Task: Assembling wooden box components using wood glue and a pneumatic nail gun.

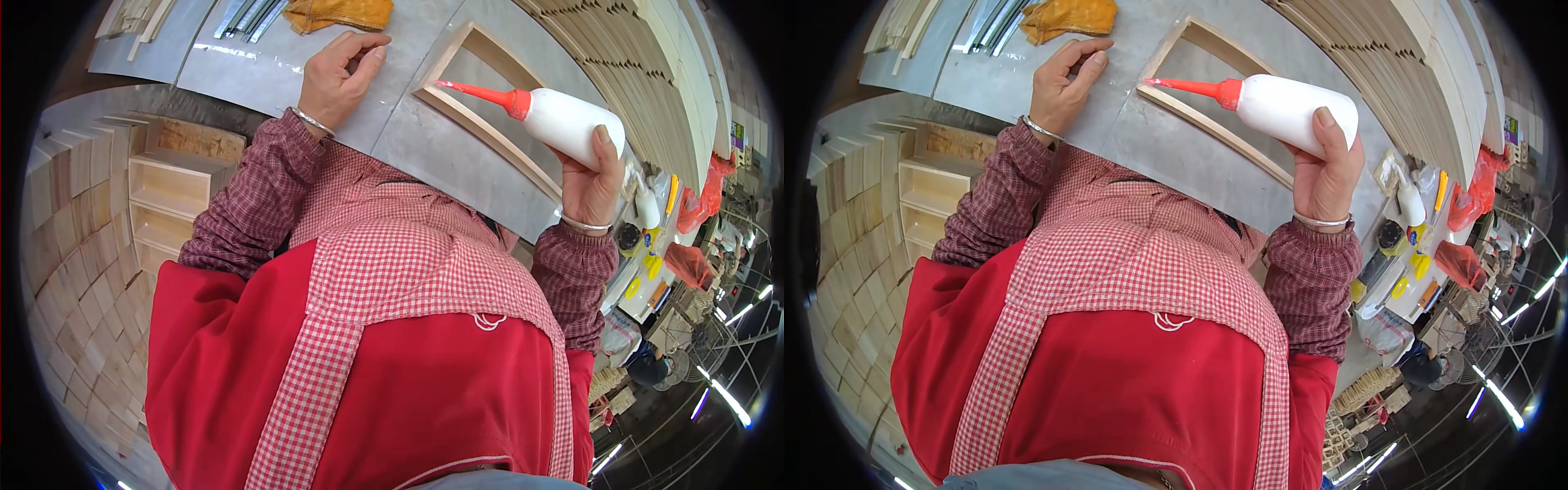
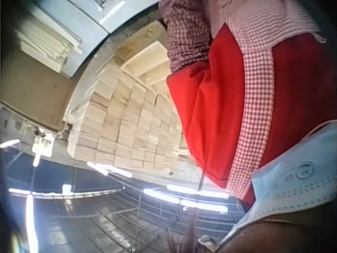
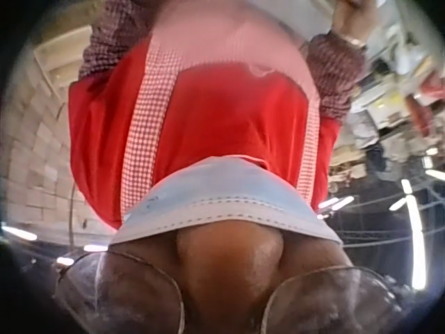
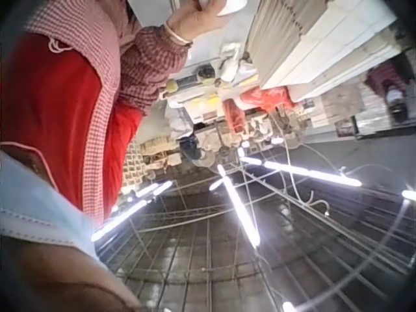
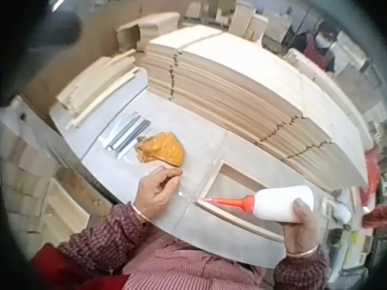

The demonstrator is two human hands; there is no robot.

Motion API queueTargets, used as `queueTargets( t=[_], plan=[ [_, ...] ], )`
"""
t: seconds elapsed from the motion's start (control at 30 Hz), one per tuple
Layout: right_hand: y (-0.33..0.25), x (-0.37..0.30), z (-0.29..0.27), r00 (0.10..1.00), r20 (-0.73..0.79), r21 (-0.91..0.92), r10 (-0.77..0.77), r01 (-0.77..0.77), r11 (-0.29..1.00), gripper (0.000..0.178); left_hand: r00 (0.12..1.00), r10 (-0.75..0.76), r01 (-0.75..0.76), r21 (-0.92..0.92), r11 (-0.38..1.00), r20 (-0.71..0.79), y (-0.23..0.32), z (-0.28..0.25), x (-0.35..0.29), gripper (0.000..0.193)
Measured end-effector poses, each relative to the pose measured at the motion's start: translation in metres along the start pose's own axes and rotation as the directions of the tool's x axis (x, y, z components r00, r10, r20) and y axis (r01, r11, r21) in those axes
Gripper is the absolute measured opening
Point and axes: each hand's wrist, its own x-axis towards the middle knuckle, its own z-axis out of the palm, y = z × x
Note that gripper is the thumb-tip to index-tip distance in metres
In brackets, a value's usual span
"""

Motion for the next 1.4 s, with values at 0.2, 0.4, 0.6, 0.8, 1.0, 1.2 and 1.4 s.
queueTargets(
  t=[0.2,0.4,0.6,0.8,1.0,1.2,1.4],
  plan=[
    [0.001,-0.002,0.006,0.999,0.001,-0.063,-0.037,0.037,0.997,0.055,1.0,0.029,-0.029,0.009,1.0,0.004,-0.003,0.0,0.0,0.015],
    [0.0,-0.003,0.007,0.996,0.042,-0.071,-0.083,0.086,0.994,0.051,0.999,0.039,-0.039,0.041,0.998,0.008,-0.003,0.001,0.0,0.015],
    [-0.003,0.003,0.007,0.988,0.067,-0.085,-0.141,0.146,0.986,0.048,0.999,0.038,-0.039,0.037,0.999,0.013,-0.001,0.001,0.0,0.015],
    [-0.007,0.015,0.006,0.985,0.05,-0.102,-0.162,0.167,0.981,0.046,1.0,0.029,-0.03,0.027,0.999,0.012,0.001,0.001,0.0,0.014],
    [-0.012,0.032,0.008,0.981,0.036,-0.071,-0.19,0.192,0.979,0.045,1.0,0.013,-0.014,0.016,1.0,0.027,0.002,0.0,0.001,0.014],
    [-0.016,0.049,0.009,0.974,0.015,-0.066,-0.226,0.227,0.972,0.045,0.996,-0.051,0.05,0.007,0.999,0.08,0.006,-0.003,0.0,0.017],
    [-0.018,0.055,0.008,0.969,-0.005,-0.075,-0.248,0.247,0.966,0.045,0.998,-0.018,0.016,0.022,1.0,0.054,0.004,-0.001,0.002,0.015]
  ],
)
